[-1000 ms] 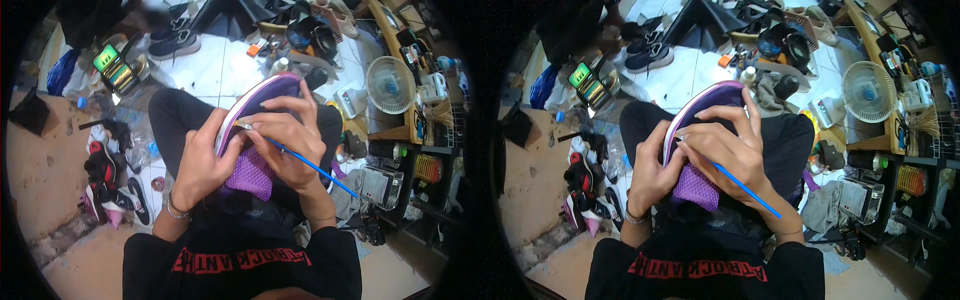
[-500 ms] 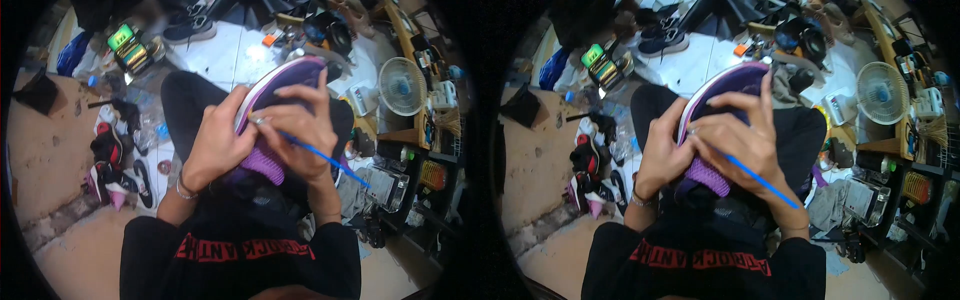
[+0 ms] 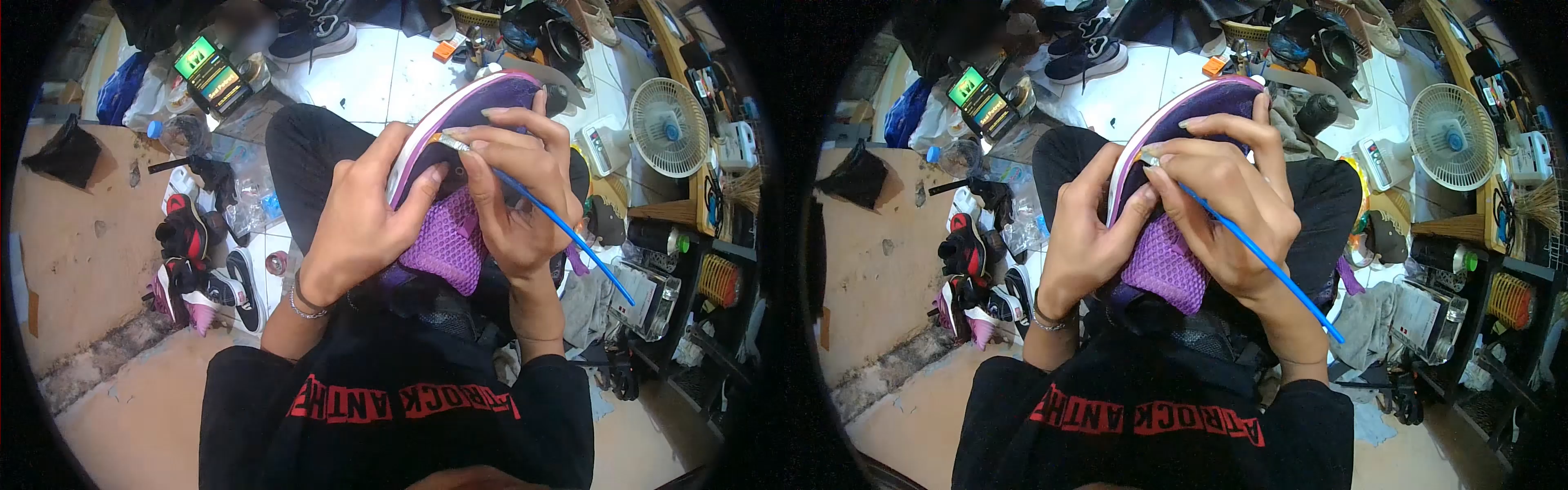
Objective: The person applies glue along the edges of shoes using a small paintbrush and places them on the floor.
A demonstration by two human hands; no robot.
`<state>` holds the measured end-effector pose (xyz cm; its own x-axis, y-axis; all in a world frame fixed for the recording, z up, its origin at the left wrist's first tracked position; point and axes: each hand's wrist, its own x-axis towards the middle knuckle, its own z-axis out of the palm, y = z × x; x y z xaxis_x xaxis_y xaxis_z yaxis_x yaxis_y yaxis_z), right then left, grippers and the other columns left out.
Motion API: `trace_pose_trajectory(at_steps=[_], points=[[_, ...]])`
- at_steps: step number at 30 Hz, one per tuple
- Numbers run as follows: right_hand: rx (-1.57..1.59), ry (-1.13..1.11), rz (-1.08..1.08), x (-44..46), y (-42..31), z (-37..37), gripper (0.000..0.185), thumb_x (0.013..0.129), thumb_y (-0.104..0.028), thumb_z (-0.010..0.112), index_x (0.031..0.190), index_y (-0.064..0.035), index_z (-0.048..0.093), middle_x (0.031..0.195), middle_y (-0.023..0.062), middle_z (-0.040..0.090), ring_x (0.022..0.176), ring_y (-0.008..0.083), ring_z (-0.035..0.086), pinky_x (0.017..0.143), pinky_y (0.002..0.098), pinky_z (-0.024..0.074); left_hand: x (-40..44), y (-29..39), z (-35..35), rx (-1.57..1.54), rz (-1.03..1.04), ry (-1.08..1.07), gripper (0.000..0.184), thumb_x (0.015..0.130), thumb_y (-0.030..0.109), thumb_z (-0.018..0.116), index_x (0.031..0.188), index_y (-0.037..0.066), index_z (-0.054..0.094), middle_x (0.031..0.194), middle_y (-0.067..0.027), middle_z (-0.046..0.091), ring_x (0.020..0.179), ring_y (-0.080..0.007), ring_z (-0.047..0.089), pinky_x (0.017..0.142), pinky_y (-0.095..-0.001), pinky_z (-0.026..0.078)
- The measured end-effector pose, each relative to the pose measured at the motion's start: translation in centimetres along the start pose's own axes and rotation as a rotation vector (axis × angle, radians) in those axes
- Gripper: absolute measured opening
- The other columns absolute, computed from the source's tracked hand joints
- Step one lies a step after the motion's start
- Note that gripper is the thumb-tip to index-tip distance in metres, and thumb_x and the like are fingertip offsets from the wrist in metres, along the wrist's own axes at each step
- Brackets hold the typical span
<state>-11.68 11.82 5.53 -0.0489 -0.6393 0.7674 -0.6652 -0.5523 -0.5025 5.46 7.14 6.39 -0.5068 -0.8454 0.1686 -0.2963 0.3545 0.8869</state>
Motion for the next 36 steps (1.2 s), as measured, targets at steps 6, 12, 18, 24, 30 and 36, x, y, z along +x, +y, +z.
trace_pose_trajectory(at_steps=[6, 12, 18, 24, 30, 36], points=[[0.102, 0.073, 0.039, -0.35, 0.19, 0.02, 0.019, 0.081, -0.003, 0.081, 0.094, -0.0067, 0.068, 0.095, 0.0077, 0.076, 0.105, 0.0288, 0.066, 0.117, 0.0615, 0.0293, -0.03, 0.33, 0.08, -0.055, -0.059, -0.019, 0.021, 0.093, 0.012, 0.067, 0.106, -0.002, 0.059, 0.084, -0.0229, 0.069, 0.081, -0.0372, 0.073, 0.067, -0.0383, 0.054], [0.082, 0.042, 0.025, -0.32, 0.0, -0.07, 0.019, 0.08, -0.004, 0.082, 0.093, -0.0082, 0.068, 0.093, 0.0065, 0.077, 0.106, 0.0279, 0.065, 0.119, 0.062, 0.0252, -0.06, 0.28, 0.2, -0.044, -0.039, -0.009, 0.021, 0.092, 0.012, 0.067, 0.106, -0.002, 0.059, 0.083, -0.0233, 0.068, 0.078, -0.0373, 0.073, 0.066, -0.0381, 0.054], [0.091, 0.025, 0.041, -0.47, -0.24, -0.15, 0.019, 0.079, -0.004, 0.082, 0.092, -0.0082, 0.068, 0.093, 0.0057, 0.077, 0.107, 0.0275, 0.065, 0.119, 0.0623, 0.0238, -0.13, 0.27, -0.05, -0.03, -0.045, -0.024, 0.023, 0.092, 0.012, 0.066, 0.109, -0.001, 0.059, 0.084, -0.0238, 0.068, 0.079, -0.0389, 0.073, 0.067, -0.0396, 0.054], [0.114, 0.028, 0.033, -0.51, -0.17, 0.1, 0.018, 0.079, -0.003, 0.081, 0.092, -0.0079, 0.069, 0.092, 0.0057, 0.077, 0.106, 0.0276, 0.065, 0.12, 0.0629, 0.0226, 0.01, 0.12, 0.02, -0.043, -0.011, 0.002, 0.024, 0.091, 0.011, 0.066, 0.11, -0.001, 0.059, 0.086, -0.0244, 0.069, 0.08, -0.0399, 0.072, 0.068, -0.0401, 0.054], [0.068, -0.022, 0.016, -0.11, -0.3, 0.12, 0.018, 0.078, -0.004, 0.082, 0.091, -0.0089, 0.071, 0.093, 0.0038, 0.076, 0.105, 0.0282, 0.065, 0.119, 0.0651, 0.021, 0.38, 0.64, -0.41, -0.025, -0.046, -0.02, 0.024, 0.09, 0.009, 0.066, 0.111, -0.001, 0.059, 0.087, -0.0245, 0.068, 0.081, -0.0401, 0.072, 0.068, -0.0402, 0.054], [0.041, -0.052, 0.017, 0.06, -0.2, 0.07, 0.018, 0.077, -0.003, 0.082, 0.091, -0.0079, 0.072, 0.094, 0.0039, 0.075, 0.104, 0.0279, 0.065, 0.118, 0.0622, 0.0254, 0.46, 0.24, -0.23, -0.004, -0.03, -0.004, 0.025, 0.09, 0.009, 0.066, 0.111, -0.001, 0.059, 0.086, -0.024, 0.069, 0.081, -0.0408, 0.071, 0.068, -0.0403, 0.054]])
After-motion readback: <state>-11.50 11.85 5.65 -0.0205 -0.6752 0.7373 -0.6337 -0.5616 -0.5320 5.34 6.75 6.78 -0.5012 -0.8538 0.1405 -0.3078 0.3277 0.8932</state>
